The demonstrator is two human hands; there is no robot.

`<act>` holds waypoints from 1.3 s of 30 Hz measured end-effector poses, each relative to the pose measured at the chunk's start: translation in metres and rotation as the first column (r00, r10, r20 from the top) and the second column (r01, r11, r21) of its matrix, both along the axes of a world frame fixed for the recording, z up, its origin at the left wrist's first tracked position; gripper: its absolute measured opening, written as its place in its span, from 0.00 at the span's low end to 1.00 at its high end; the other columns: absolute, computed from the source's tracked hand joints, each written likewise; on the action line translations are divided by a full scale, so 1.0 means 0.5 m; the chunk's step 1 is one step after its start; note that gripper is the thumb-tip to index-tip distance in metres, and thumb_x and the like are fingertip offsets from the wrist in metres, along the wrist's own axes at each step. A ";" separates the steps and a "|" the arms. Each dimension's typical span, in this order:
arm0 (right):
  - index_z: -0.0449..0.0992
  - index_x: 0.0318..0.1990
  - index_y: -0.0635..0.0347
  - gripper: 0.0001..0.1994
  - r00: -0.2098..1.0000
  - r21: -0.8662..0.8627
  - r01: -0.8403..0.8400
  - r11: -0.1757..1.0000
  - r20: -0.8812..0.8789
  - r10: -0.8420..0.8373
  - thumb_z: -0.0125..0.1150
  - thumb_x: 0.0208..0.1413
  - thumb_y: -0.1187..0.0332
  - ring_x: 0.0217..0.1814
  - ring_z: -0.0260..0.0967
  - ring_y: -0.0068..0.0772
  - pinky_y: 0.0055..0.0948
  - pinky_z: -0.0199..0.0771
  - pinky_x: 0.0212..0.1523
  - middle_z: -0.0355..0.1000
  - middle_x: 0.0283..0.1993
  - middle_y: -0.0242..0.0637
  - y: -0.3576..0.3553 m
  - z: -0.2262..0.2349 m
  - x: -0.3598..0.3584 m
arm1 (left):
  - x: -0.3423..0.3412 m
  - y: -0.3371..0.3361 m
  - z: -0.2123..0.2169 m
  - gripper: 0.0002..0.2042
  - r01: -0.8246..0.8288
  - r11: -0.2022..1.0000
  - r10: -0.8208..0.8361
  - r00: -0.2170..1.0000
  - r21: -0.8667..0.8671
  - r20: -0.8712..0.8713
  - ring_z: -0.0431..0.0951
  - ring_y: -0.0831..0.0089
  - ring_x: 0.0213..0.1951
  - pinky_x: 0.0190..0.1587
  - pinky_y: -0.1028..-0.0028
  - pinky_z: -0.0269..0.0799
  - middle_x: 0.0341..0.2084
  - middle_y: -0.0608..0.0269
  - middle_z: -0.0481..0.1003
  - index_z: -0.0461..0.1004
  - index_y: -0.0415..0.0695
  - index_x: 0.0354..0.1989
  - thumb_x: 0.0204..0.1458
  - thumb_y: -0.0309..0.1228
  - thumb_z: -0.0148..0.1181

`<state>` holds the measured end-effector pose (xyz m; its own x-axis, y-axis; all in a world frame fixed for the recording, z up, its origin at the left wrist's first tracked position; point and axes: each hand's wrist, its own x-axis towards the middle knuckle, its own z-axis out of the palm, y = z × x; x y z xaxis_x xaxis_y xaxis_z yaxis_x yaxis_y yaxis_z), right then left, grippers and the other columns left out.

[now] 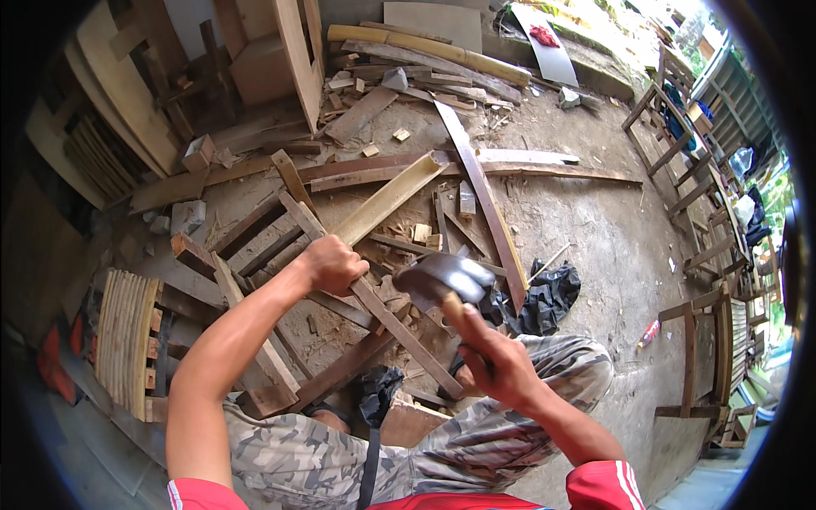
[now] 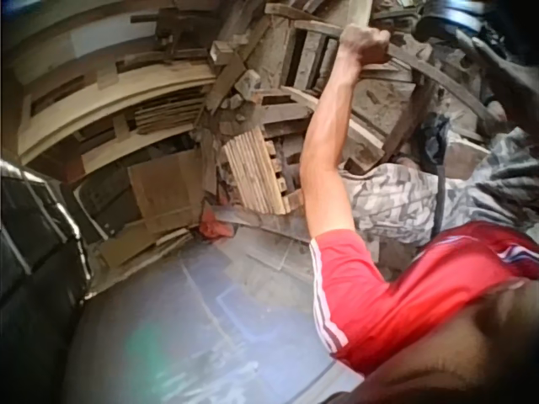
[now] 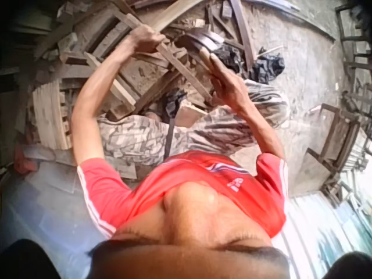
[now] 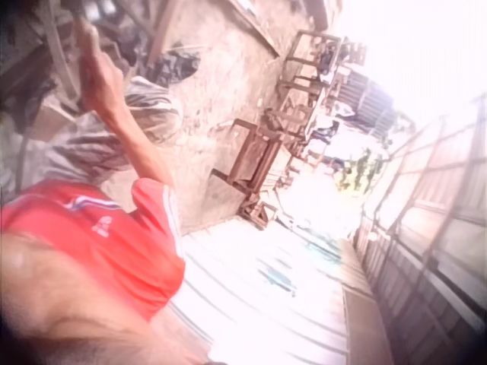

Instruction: The person sits on the floor and uses a hammer to strike and pry apart a wooden chair frame. They repeatedly hit joints and pull apart pieces, separating parts of the frame.

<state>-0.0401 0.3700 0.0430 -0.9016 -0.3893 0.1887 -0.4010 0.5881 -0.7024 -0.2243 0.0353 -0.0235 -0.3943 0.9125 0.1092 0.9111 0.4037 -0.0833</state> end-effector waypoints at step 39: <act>0.53 0.76 0.54 0.33 0.818 -0.524 0.552 0.648 0.489 -0.302 0.59 0.67 0.69 0.14 0.59 0.14 0.20 0.59 0.12 0.67 0.23 0.26 0.067 0.046 0.009 | 0.303 0.039 0.108 0.29 -0.747 0.663 0.669 0.624 0.055 0.405 0.83 0.45 0.28 0.29 0.53 0.78 0.25 0.43 0.80 0.67 0.35 0.43 0.57 0.55 0.62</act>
